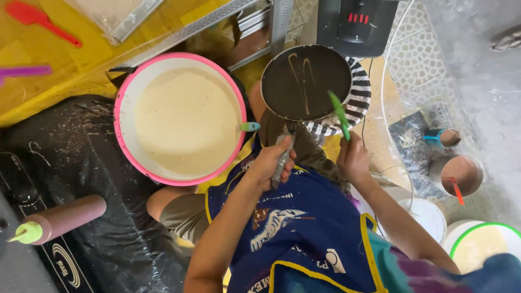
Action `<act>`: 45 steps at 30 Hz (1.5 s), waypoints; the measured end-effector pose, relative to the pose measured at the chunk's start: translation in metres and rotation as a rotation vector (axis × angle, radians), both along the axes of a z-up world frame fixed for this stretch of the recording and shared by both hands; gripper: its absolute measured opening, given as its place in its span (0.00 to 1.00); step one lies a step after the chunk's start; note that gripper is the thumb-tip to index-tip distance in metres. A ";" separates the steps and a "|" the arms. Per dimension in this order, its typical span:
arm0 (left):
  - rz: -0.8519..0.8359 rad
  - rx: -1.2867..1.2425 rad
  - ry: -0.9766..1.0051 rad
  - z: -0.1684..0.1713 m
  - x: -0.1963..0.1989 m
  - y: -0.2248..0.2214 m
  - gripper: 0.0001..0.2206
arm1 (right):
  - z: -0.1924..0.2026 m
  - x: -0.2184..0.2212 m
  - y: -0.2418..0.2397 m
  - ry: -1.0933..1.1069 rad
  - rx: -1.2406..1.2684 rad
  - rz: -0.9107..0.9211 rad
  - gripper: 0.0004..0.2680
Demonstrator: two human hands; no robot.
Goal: Making crepes by dipping a pan into batter and cooking them on a stove
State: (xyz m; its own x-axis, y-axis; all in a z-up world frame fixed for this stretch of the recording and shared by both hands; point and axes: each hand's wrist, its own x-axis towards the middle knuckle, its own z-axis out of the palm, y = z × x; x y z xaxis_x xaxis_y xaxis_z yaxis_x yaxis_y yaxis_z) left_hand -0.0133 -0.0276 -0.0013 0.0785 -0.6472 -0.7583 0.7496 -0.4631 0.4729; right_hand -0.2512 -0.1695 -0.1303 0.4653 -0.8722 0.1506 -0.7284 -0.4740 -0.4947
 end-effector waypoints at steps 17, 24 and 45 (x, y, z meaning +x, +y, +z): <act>-0.112 0.091 -0.338 0.028 0.016 0.024 0.21 | 0.061 0.037 -0.063 -0.076 0.150 -0.074 0.10; -0.288 0.202 -0.506 0.036 0.011 0.019 0.19 | 0.115 0.053 -0.062 0.171 0.021 -0.041 0.10; -0.398 0.186 -0.576 0.056 0.008 0.009 0.21 | 0.130 0.070 -0.083 0.471 0.154 -0.233 0.15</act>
